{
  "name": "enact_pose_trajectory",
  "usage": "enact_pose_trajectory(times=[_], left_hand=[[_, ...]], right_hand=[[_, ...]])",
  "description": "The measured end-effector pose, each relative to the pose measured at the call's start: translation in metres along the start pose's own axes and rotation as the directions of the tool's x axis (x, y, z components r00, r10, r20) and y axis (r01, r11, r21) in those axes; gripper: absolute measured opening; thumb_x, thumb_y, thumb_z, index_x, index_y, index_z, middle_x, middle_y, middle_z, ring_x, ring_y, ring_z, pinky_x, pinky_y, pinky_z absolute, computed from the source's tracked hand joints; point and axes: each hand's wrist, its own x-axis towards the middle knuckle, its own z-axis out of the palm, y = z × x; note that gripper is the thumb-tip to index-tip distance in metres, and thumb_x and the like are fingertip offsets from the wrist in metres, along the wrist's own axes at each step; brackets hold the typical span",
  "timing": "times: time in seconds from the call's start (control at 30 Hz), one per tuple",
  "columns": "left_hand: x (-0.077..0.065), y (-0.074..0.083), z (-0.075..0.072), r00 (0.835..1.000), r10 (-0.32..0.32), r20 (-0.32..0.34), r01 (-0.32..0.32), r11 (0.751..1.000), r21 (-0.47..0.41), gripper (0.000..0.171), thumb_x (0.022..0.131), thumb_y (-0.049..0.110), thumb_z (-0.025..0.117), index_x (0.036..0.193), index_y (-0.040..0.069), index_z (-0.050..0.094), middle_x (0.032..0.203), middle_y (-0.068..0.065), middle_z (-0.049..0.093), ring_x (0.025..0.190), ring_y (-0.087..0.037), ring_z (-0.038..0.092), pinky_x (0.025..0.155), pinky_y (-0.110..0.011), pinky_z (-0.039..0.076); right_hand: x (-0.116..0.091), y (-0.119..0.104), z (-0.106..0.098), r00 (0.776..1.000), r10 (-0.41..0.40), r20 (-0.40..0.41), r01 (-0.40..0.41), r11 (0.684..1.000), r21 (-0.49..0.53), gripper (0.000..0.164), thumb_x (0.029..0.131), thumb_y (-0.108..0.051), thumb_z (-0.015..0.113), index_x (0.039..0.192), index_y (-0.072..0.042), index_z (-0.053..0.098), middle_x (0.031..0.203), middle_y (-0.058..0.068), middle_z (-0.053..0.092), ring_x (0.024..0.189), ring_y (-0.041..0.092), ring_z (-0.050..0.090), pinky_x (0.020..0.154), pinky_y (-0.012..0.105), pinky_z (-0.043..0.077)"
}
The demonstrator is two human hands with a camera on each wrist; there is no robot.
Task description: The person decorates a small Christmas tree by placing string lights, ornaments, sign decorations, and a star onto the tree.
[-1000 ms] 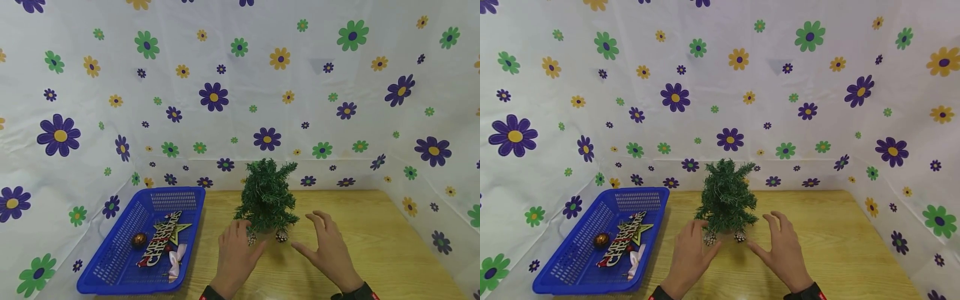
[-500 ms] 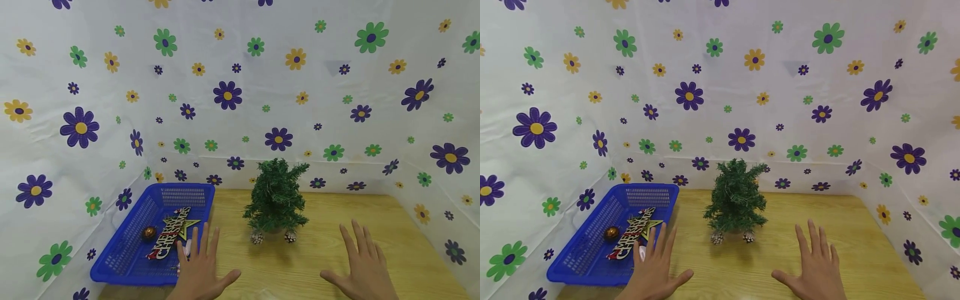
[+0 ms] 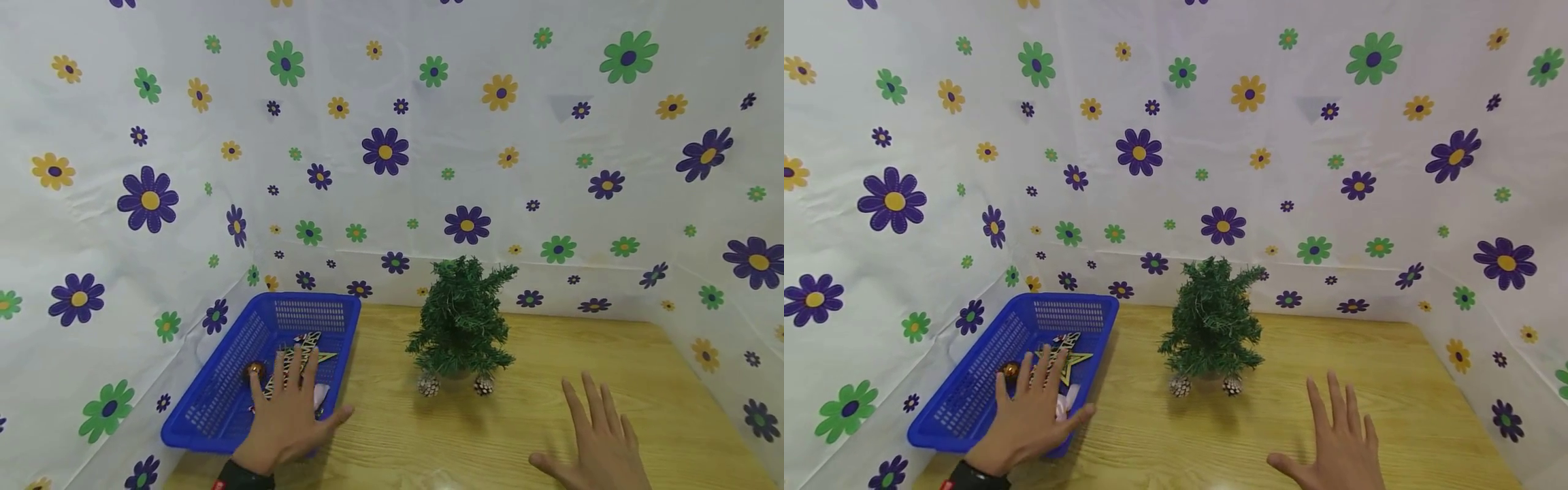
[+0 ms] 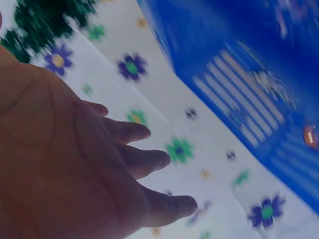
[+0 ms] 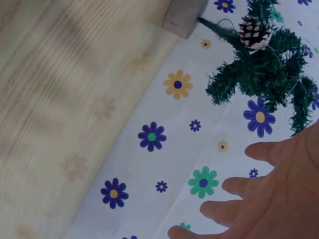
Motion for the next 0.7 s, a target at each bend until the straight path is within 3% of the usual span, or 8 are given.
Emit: enact_pose_trajectory(times=[0.17, 0.3, 0.4, 0.47, 0.6, 0.7], left_hand=[[0.039, -0.054, -0.031, 0.986, -0.113, 0.12, 0.104, 0.991, 0.085, 0.115, 0.072, 0.086, 0.037, 0.149, 0.002, 0.015, 0.15, -0.034, 0.013, 0.134, -0.059, 0.008, 0.098, -0.079, 0.0], [0.074, -0.082, -0.035, 0.955, -0.153, 0.253, 0.125, 0.984, 0.124, 0.115, 0.072, 0.081, 0.047, 0.146, -0.003, 0.02, 0.144, -0.04, 0.018, 0.129, -0.063, 0.016, 0.096, -0.078, 0.015], [0.092, -0.095, -0.023, 0.926, -0.177, 0.333, 0.128, 0.978, 0.163, 0.113, 0.07, 0.075, 0.058, 0.143, -0.005, 0.025, 0.14, -0.04, 0.026, 0.126, -0.062, 0.024, 0.095, -0.074, 0.027], [0.1, -0.105, -0.01, 0.915, -0.193, 0.354, 0.128, 0.972, 0.2, 0.107, 0.07, 0.068, 0.065, 0.14, -0.006, 0.031, 0.137, -0.04, 0.033, 0.124, -0.06, 0.03, 0.093, -0.071, 0.033], [0.111, -0.129, 0.019, 0.902, -0.192, 0.388, 0.108, 0.968, 0.228, 0.09, 0.071, 0.05, 0.075, 0.131, -0.008, 0.043, 0.127, -0.038, 0.045, 0.117, -0.057, 0.04, 0.09, -0.068, 0.038], [0.116, -0.143, 0.035, 0.899, -0.167, 0.405, 0.085, 0.973, 0.213, 0.064, 0.073, 0.034, 0.078, 0.115, -0.008, 0.055, 0.108, -0.03, 0.06, 0.102, -0.049, 0.055, 0.083, -0.062, 0.045]], right_hand=[[-0.004, 0.003, 0.003, 1.0, 0.02, 0.002, -0.02, 1.0, 0.001, 0.115, 0.066, -0.08, 0.056, 0.151, -0.017, 0.012, 0.157, 0.015, 0.0, 0.134, 0.053, 0.017, 0.089, 0.078, 0.02], [-0.005, 0.007, 0.003, 0.999, 0.043, 0.015, -0.043, 0.999, 0.017, 0.114, 0.067, -0.08, 0.056, 0.151, -0.016, 0.012, 0.157, 0.016, -0.002, 0.136, 0.052, 0.012, 0.089, 0.078, 0.018], [-0.007, 0.009, 0.003, 0.998, 0.054, 0.031, -0.055, 0.998, 0.032, 0.114, 0.068, -0.079, 0.056, 0.151, -0.018, 0.01, 0.157, 0.016, -0.003, 0.137, 0.051, 0.009, 0.09, 0.077, 0.017], [-0.009, 0.011, 0.004, 0.997, 0.062, 0.036, -0.063, 0.997, 0.036, 0.113, 0.068, -0.079, 0.055, 0.151, -0.019, 0.009, 0.157, 0.016, -0.002, 0.138, 0.051, 0.008, 0.09, 0.077, 0.017], [-0.012, 0.014, 0.006, 0.996, 0.08, 0.028, -0.081, 0.996, 0.029, 0.112, 0.068, -0.08, 0.055, 0.151, -0.019, 0.011, 0.157, 0.015, 0.0, 0.138, 0.05, 0.01, 0.09, 0.077, 0.018], [-0.014, 0.016, 0.007, 0.995, 0.092, 0.031, -0.093, 0.996, 0.014, 0.112, 0.068, -0.079, 0.056, 0.151, -0.017, 0.014, 0.157, 0.016, 0.003, 0.136, 0.051, 0.014, 0.09, 0.078, 0.019]])
